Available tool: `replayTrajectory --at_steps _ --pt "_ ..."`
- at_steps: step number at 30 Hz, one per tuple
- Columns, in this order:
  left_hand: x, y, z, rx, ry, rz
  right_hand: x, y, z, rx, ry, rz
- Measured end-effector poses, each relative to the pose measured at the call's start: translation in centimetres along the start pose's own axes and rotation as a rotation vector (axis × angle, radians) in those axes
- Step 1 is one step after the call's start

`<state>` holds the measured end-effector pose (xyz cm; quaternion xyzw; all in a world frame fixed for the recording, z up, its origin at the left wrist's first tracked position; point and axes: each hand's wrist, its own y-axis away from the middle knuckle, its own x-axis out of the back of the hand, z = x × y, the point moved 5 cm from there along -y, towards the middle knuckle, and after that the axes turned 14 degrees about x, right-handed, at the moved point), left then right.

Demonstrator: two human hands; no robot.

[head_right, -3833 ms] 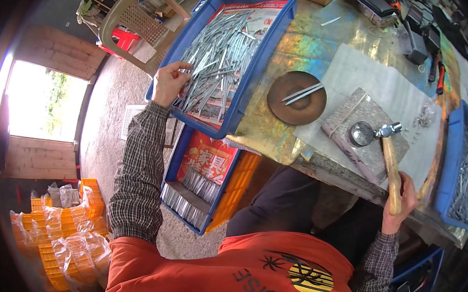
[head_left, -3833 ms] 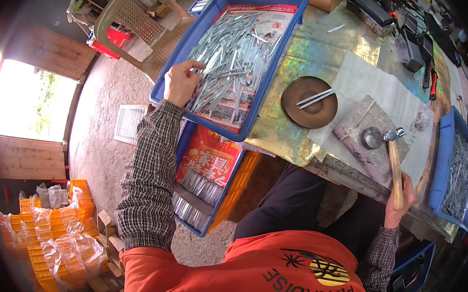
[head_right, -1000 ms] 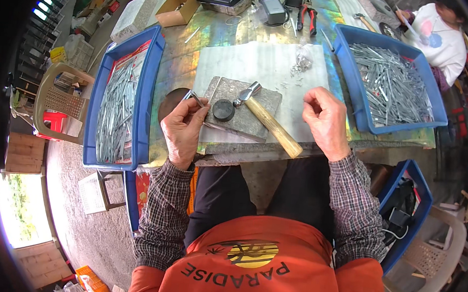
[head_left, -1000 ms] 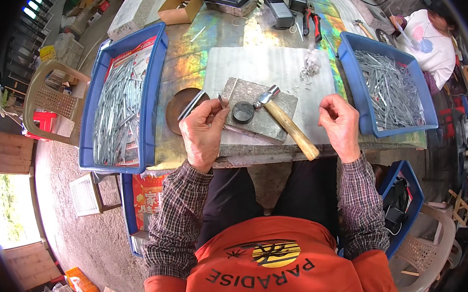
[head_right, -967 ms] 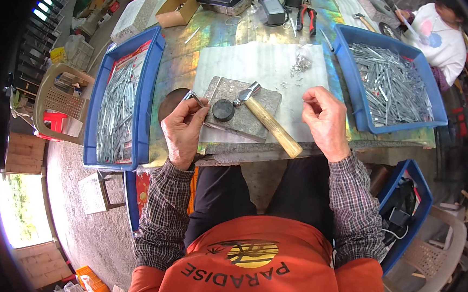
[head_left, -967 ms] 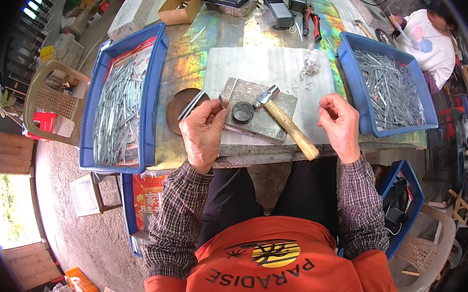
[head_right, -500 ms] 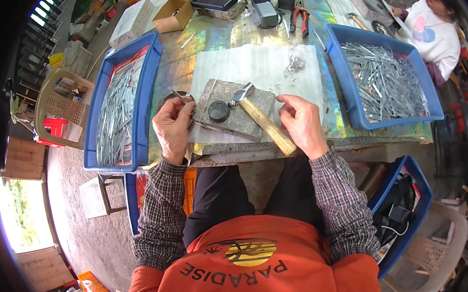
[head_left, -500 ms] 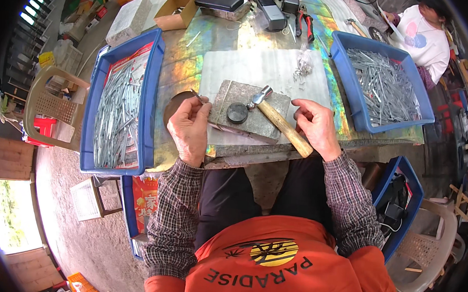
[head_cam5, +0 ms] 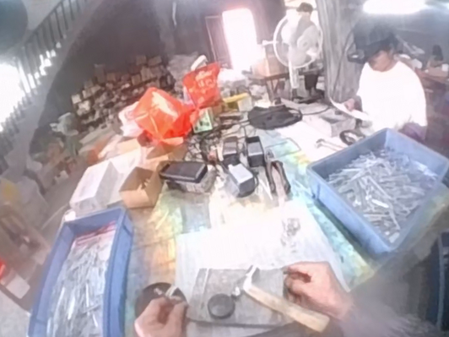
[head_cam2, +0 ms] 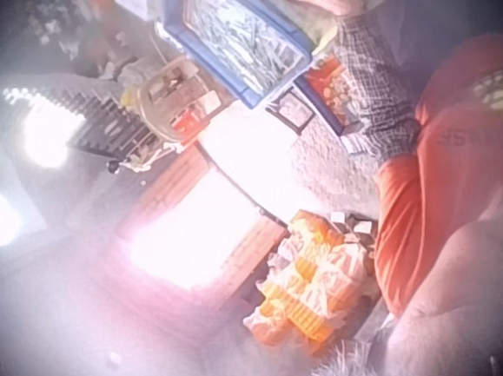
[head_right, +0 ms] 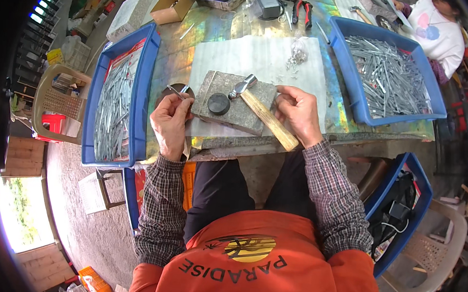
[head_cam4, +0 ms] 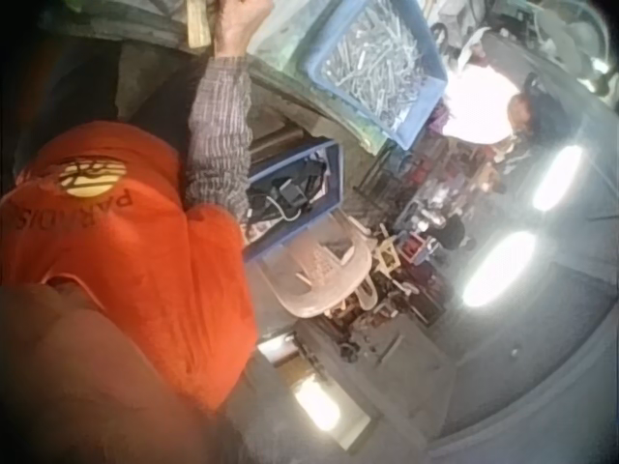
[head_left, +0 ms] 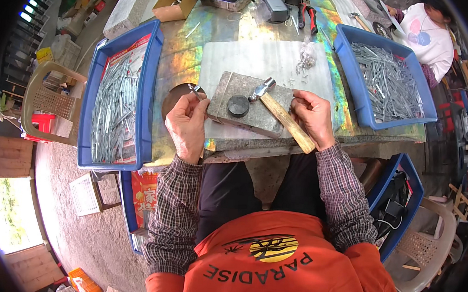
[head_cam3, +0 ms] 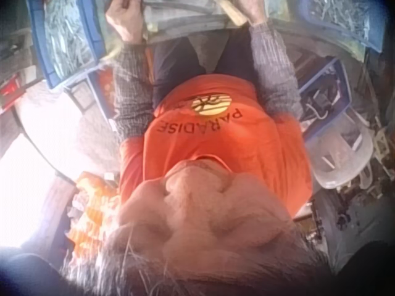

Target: The person assembles metal components by inserting pins into metal strips by hand and hammering them on a metal block.

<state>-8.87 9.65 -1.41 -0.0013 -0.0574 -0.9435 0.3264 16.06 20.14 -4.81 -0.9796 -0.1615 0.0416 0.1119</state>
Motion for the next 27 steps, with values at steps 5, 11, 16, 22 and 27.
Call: replayTrajectory --at_steps 5,11,16,22,27 --pt "-0.2 0.2 0.0 -0.027 -0.041 0.018 0.3 -0.2 1.2 0.006 -0.177 0.025" --pt "-0.1 0.8 0.0 -0.036 -0.102 0.052 0.2 -0.3 1.0 0.025 -0.142 0.030" --pt "0.0 0.9 0.0 -0.005 -0.034 0.040 0.1 -0.3 1.0 0.044 -0.142 0.054" --pt "0.7 2.1 0.7 -0.078 0.054 0.030 1.5 -0.4 -0.1 0.067 -0.171 0.109" --pt "0.4 2.8 0.9 0.035 0.235 -0.124 2.7 -0.2 -4.1 0.190 -0.016 0.126"
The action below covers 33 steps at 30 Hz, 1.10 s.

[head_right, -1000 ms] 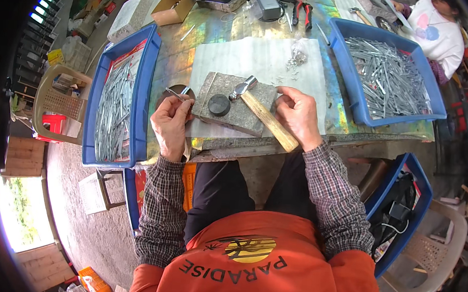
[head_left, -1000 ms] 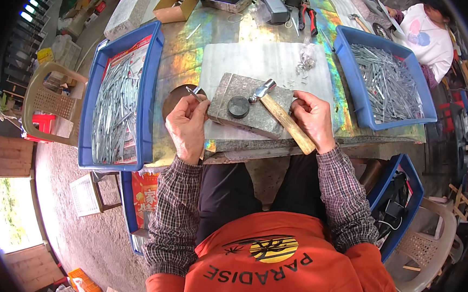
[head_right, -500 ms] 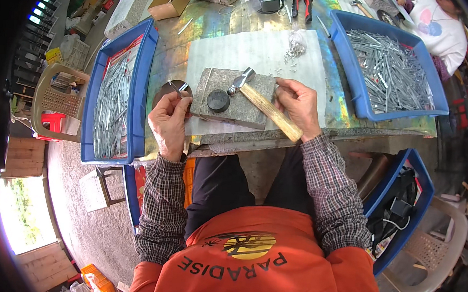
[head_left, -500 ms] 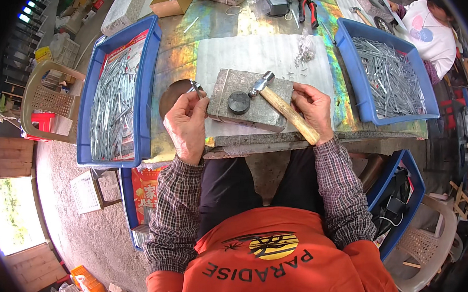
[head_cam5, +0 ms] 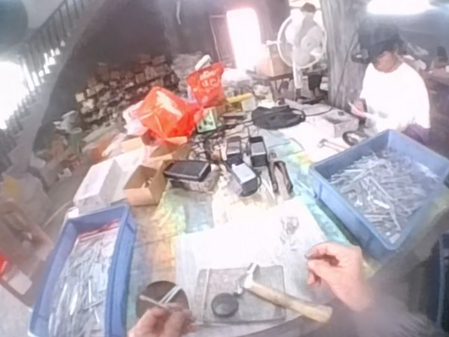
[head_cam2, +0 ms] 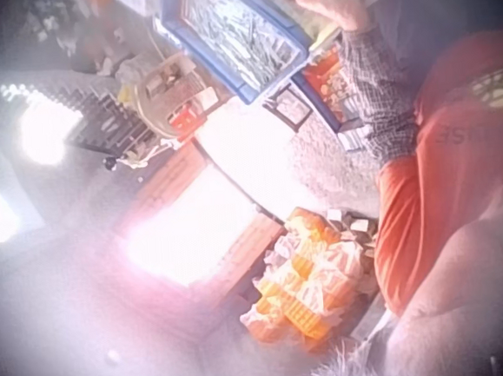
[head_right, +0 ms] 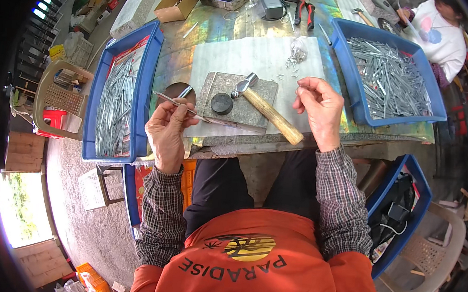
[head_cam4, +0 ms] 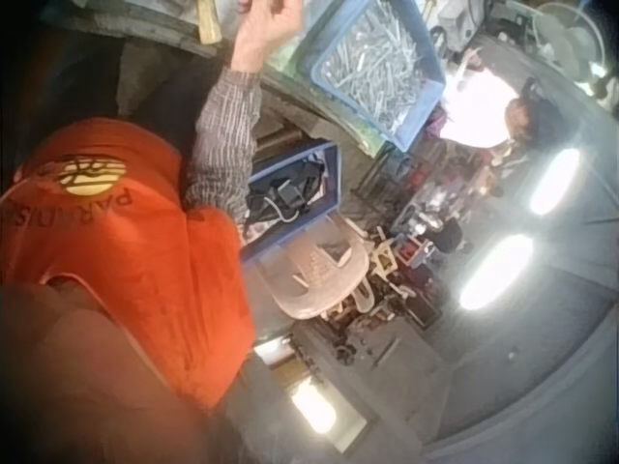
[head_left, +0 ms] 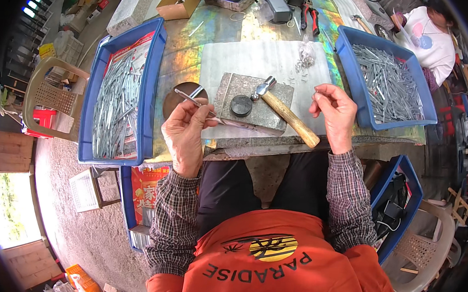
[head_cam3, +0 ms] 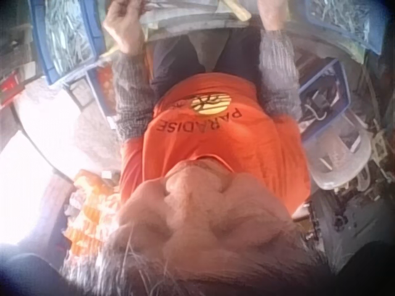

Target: The person assembles metal components by inserting pins into metal strips by hand and hammering them on a metal block.

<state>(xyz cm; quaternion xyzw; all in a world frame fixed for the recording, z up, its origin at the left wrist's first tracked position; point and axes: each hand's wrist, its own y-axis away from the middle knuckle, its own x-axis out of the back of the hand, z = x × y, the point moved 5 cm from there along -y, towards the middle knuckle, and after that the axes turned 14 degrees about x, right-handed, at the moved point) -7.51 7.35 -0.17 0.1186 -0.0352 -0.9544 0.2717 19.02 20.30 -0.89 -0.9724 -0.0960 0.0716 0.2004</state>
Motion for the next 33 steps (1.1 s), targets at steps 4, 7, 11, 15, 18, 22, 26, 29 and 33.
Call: replayTrajectory --at_steps 4,7,11,15,18,22,26,29,33 --pt "-0.8 0.6 -0.6 0.160 0.245 -0.122 -1.0 0.7 -3.7 0.081 0.067 -0.003" --pt "-1.1 1.2 -1.1 0.212 0.304 -0.184 -3.4 2.1 -5.8 0.021 0.042 -0.102" --pt "-2.8 2.2 -1.0 0.277 0.396 -0.266 -6.3 4.3 -6.4 -0.040 -0.078 -0.222" --pt "-3.7 3.3 -1.0 0.326 0.468 -0.311 -8.2 5.3 -6.2 0.029 -0.135 -0.239" --pt "-4.2 4.1 -0.9 0.358 0.537 -0.337 -9.2 5.7 -6.3 0.081 -0.116 -0.264" --pt "-4.4 4.6 -1.1 0.397 0.581 -0.349 -9.6 6.0 -6.4 0.085 -0.110 -0.264" --pt "-4.5 4.8 -1.0 0.399 0.601 -0.361 -9.6 6.2 -6.3 0.069 -0.144 -0.224" --pt "-4.5 4.9 -0.9 0.405 0.614 -0.365 -9.7 6.4 -6.3 0.071 -0.145 -0.210" --pt "-4.6 5.0 -1.0 0.410 0.631 -0.370 -9.5 6.8 -6.2 0.121 -0.045 -0.205"
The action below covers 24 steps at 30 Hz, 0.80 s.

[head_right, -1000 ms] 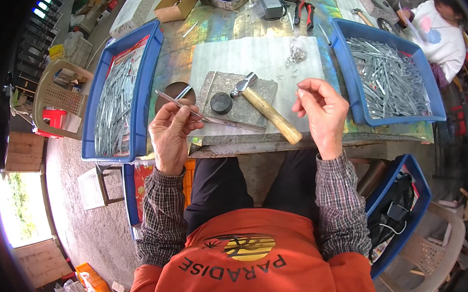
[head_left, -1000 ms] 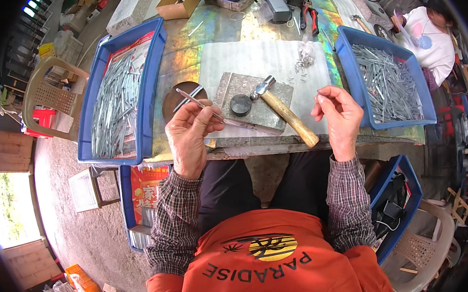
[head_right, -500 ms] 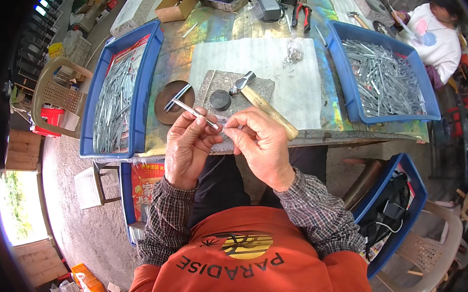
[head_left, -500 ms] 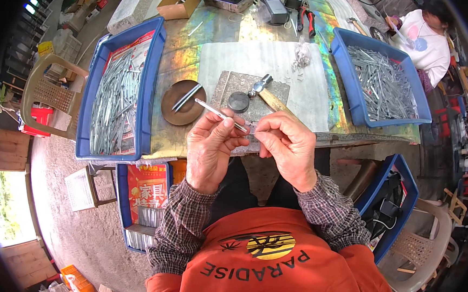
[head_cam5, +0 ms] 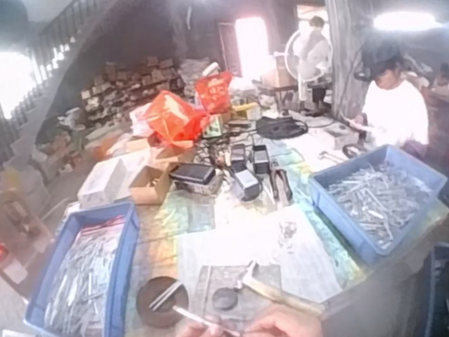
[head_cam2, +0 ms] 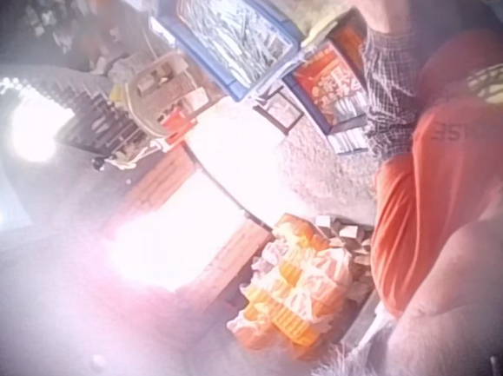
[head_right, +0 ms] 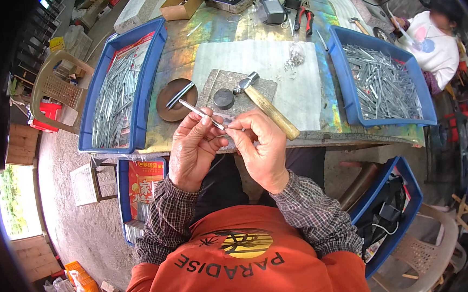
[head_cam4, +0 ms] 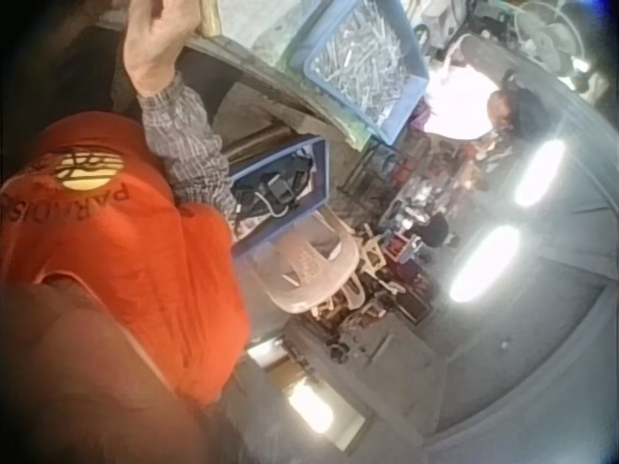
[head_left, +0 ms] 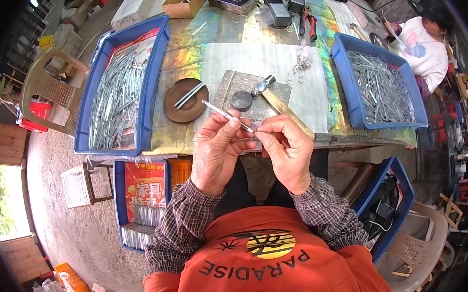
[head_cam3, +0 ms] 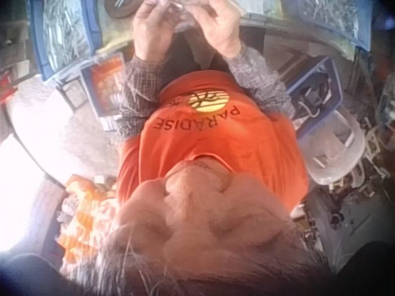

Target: The person assembles metal components by inserting pins into metal strips by hand and hammering them on a metal block.

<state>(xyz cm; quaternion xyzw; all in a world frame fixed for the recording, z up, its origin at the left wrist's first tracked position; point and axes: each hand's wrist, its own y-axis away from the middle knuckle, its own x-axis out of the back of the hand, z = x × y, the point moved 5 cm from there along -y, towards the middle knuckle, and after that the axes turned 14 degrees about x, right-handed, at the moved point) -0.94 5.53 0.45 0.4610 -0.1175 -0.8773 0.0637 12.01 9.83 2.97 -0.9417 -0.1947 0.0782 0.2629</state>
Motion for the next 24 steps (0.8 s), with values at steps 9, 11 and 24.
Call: replayTrajectory --at_steps 9,11,24 --pt "-0.1 0.1 -0.2 0.015 0.048 -0.027 -0.3 0.2 -0.5 0.059 0.081 0.027" --pt "-0.2 0.0 -0.3 0.010 0.053 -0.029 -0.2 0.2 -0.5 0.051 0.082 0.025" --pt "0.0 -0.4 -1.2 -0.058 0.147 -0.017 -0.6 0.2 -0.5 0.148 0.118 0.076"
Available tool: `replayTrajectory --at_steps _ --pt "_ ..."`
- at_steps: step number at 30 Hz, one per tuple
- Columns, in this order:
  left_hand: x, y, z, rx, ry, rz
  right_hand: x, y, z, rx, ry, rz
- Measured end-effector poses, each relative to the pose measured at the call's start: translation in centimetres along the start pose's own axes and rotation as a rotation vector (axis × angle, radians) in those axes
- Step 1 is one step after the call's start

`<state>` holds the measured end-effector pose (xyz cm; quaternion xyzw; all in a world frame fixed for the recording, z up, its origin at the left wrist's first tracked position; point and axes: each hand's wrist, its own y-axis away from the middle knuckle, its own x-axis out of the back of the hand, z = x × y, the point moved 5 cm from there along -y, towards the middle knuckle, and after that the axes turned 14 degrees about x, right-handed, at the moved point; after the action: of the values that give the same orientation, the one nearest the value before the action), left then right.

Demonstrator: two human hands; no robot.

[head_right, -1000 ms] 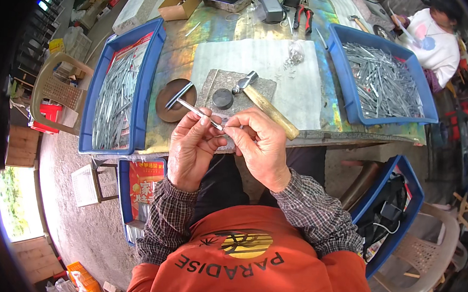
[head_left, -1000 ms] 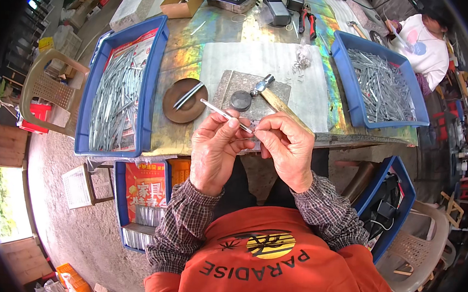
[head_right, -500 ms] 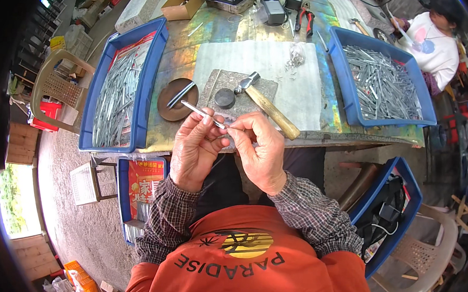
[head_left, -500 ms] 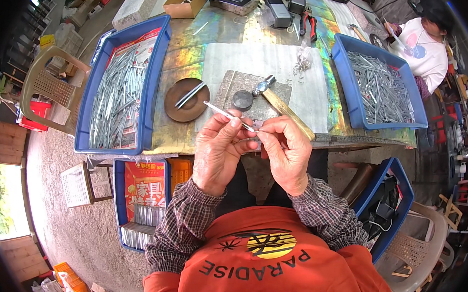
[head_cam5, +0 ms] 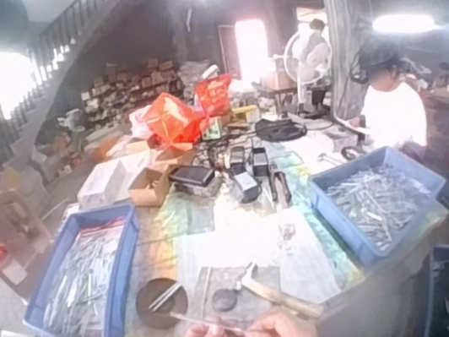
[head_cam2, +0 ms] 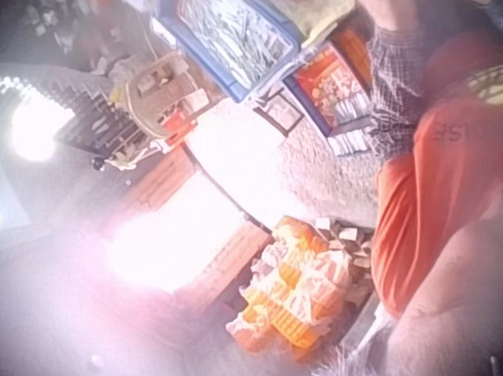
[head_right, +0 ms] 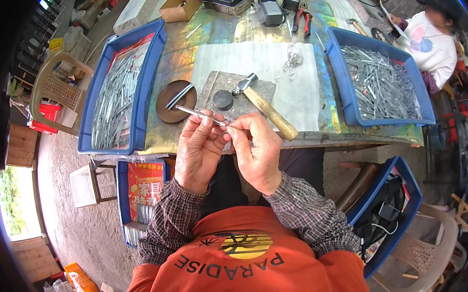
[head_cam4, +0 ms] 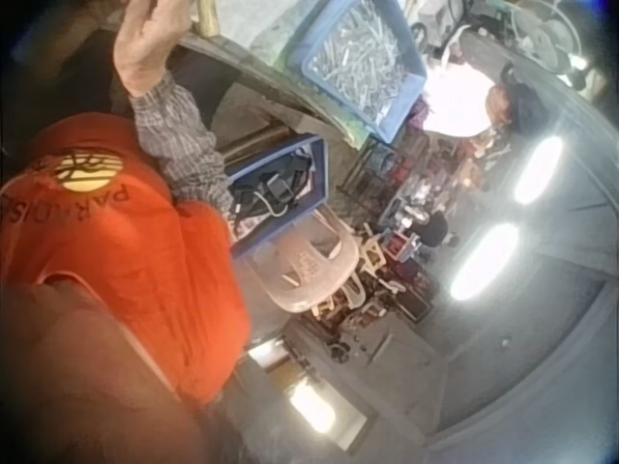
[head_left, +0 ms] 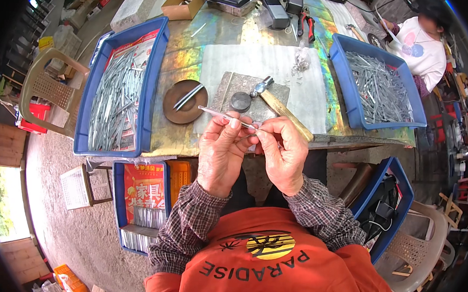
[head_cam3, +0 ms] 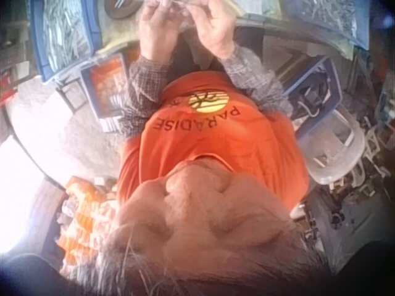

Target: The person assembles metal components by inserting pins into metal strips by hand and hammering them on a metal block.

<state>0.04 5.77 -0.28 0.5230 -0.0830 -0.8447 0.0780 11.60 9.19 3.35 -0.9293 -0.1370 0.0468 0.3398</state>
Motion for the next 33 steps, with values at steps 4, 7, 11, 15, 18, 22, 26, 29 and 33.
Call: replayTrajectory --at_steps 4,7,11,15,18,22,26,29,33 --pt "0.1 -0.3 -0.3 -0.057 -0.008 -0.045 0.0 0.0 0.2 0.011 -0.010 0.024" --pt "0.0 -0.4 -0.3 -0.083 -0.043 -0.020 0.0 0.1 0.5 -0.023 -0.014 0.021" --pt "0.0 0.0 0.1 -0.131 -0.129 0.027 0.0 0.1 0.7 0.015 0.063 0.003" --pt "0.3 0.0 0.4 -0.125 -0.161 0.039 0.0 0.0 1.2 0.115 0.157 -0.019" --pt "0.6 -0.3 1.0 -0.115 -0.165 0.009 0.0 -0.2 1.2 0.004 0.164 -0.057" --pt "1.0 -1.0 2.7 -0.130 -0.268 0.050 0.7 -0.8 0.8 0.058 0.205 -0.116" --pt "0.6 -2.3 4.6 -0.278 -0.476 0.127 2.0 -1.6 0.5 0.123 0.275 -0.139" --pt "0.6 -3.4 5.4 -0.354 -0.704 0.197 2.5 -1.7 0.6 0.119 0.291 -0.128" --pt "0.6 -4.0 5.2 -0.405 -0.840 0.258 2.7 -1.6 1.1 0.089 0.294 -0.151"
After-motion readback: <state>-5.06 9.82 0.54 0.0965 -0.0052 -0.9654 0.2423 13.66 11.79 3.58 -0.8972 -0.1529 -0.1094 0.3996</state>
